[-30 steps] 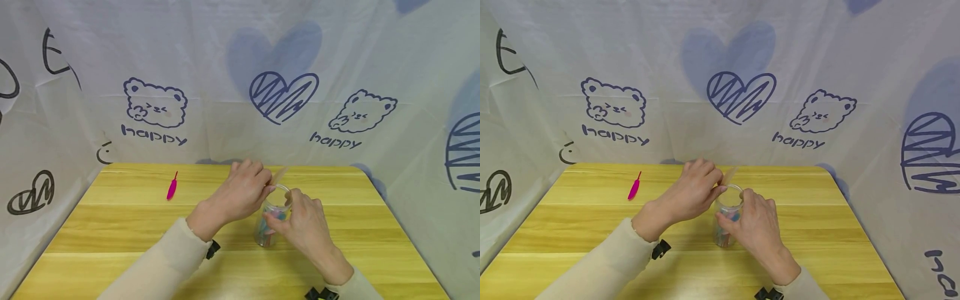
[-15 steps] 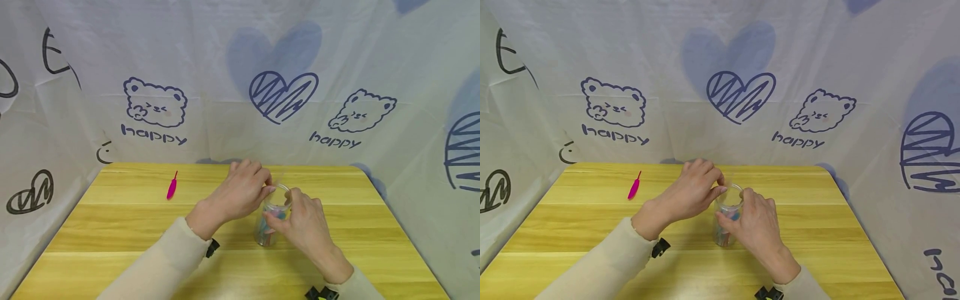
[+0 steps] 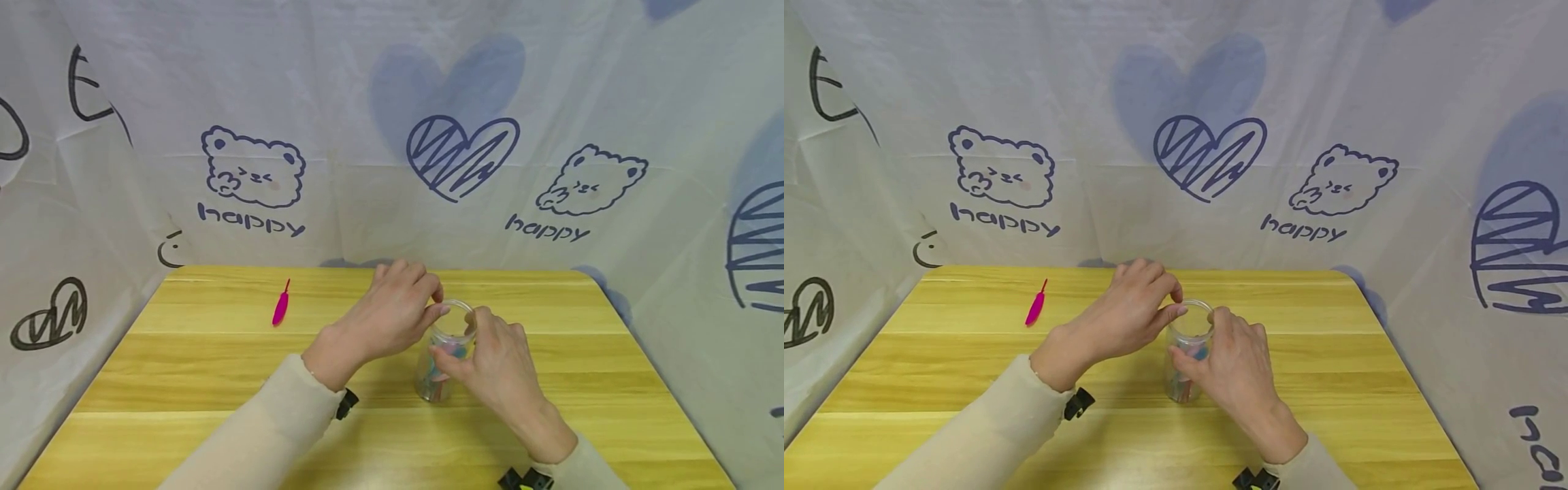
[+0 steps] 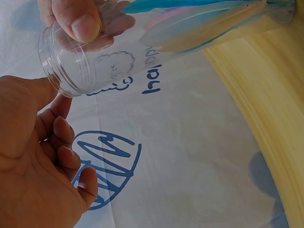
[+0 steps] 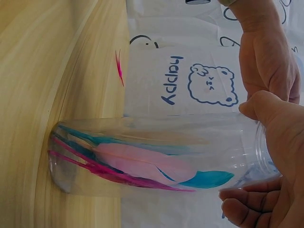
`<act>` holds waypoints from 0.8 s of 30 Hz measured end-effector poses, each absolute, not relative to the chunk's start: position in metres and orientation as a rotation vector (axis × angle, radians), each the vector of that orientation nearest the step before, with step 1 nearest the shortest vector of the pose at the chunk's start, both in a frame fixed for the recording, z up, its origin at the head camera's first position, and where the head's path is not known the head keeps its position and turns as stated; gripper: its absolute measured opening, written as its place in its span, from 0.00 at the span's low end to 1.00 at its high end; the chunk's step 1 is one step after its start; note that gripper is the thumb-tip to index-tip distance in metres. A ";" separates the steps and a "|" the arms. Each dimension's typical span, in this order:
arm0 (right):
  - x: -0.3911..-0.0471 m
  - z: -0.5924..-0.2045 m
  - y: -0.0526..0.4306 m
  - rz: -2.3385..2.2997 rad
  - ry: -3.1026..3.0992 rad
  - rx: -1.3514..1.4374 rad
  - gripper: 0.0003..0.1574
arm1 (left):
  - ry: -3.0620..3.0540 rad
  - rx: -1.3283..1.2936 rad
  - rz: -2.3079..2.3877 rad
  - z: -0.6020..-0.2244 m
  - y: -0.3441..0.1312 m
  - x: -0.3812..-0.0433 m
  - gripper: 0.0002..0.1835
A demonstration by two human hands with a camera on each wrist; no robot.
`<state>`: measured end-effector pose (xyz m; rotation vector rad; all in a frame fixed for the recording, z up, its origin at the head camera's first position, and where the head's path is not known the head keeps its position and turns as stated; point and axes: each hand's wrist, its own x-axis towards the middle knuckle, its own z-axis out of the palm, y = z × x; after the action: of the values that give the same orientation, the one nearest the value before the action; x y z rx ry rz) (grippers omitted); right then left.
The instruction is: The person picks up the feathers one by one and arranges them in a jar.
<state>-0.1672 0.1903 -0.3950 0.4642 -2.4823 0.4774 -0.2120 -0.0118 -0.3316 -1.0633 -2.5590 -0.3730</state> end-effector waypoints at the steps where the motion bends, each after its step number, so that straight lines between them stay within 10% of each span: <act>1: -0.167 -0.395 0.190 0.477 -2.485 0.463 0.37 | -2.558 -1.061 -0.374 -0.332 -0.012 -0.212 0.12; 24: -0.166 -0.391 0.188 0.532 -2.602 0.413 0.57 | -2.520 -1.011 -0.357 -0.332 -0.017 -0.213 0.23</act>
<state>-0.1660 0.1884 -0.3907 0.4130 -2.6023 0.5316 -0.2133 -0.0174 -0.3322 -1.0112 -2.5200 -0.3568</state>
